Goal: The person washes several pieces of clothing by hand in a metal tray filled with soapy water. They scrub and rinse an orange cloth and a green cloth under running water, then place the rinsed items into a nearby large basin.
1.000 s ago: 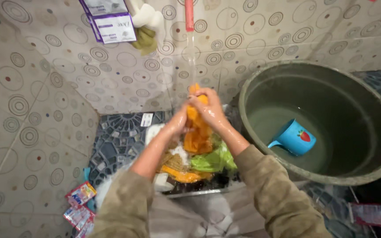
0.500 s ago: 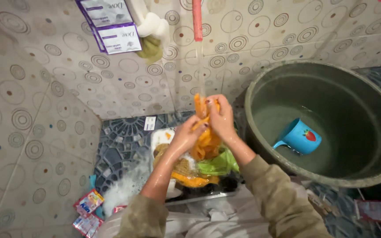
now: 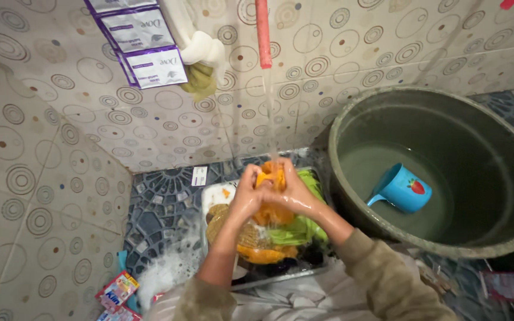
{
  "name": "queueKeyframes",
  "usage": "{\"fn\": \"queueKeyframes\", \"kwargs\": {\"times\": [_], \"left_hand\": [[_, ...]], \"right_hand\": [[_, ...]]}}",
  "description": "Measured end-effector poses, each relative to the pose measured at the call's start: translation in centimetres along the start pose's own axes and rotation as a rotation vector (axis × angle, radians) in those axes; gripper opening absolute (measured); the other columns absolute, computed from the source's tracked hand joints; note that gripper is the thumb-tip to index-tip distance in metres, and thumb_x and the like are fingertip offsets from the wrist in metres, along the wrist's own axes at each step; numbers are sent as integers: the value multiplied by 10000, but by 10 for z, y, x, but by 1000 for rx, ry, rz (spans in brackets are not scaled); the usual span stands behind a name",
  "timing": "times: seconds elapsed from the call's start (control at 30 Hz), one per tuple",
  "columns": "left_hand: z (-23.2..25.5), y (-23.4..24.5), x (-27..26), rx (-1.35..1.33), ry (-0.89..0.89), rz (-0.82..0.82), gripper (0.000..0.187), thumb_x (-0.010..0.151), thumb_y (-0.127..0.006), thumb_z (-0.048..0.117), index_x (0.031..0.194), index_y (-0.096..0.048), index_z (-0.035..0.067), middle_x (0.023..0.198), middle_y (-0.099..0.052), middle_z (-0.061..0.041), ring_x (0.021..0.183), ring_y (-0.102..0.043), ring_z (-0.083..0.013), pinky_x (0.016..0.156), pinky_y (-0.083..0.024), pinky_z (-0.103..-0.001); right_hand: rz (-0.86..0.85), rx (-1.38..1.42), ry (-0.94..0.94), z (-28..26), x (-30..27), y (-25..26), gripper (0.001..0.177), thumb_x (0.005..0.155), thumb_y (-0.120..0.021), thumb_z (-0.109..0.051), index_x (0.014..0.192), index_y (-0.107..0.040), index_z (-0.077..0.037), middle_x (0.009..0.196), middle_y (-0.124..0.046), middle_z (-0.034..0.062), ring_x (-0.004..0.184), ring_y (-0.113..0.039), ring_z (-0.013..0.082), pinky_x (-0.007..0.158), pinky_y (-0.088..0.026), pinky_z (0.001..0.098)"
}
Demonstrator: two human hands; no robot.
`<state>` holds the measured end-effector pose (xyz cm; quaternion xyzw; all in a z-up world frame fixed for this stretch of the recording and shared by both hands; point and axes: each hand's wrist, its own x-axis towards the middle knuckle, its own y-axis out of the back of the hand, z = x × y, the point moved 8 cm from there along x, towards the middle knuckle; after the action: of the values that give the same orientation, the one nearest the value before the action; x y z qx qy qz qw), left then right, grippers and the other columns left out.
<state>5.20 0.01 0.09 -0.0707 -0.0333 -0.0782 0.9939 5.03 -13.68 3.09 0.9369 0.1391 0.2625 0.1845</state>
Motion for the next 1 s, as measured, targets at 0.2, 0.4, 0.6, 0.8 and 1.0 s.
{"fn": "queueKeyframes", "kwargs": {"times": [0.2,0.4,0.6,0.8,1.0], "left_hand": [[-10,1,-13,60,-108,-180,273,970,-724,122,1035,-463,79,1009,-554,1,994,-524,-89,865,-495,-263],[-34,28,-12,256,328,-62,240,1055,-573,336,1207,-654,170,1119,-641,105,1084,-590,-50,952,-440,-221],[-8,16,24,-316,105,90,82,937,-606,116,1016,-587,107,918,-605,37,870,-581,-91,785,-498,-273],[63,20,2,362,-248,-137,220,933,-762,114,1068,-603,46,923,-542,-17,862,-494,-124,784,-451,-309],[134,-17,-22,1066,-722,56,392,885,-791,172,1202,-598,44,922,-656,-126,930,-610,-298,858,-429,-462]], "right_hand": [[-258,266,-134,11,1,-8,440,878,-793,-151,1261,-612,-29,1255,-669,87,1170,-607,184,1030,-490,346],[-80,177,-236,15,16,5,314,861,-720,-102,1173,-707,-66,1132,-724,55,1066,-664,191,961,-525,351],[189,-30,77,-54,-15,-7,589,832,-765,-88,1327,-461,12,1298,-548,131,1201,-557,222,1006,-461,368],[-72,266,-410,19,-17,25,350,877,-713,-86,1194,-587,-11,1101,-677,115,1015,-648,174,885,-554,318],[78,185,-53,-40,9,40,350,968,-677,-98,1271,-524,-12,1152,-611,80,1101,-569,132,956,-497,296]]}}
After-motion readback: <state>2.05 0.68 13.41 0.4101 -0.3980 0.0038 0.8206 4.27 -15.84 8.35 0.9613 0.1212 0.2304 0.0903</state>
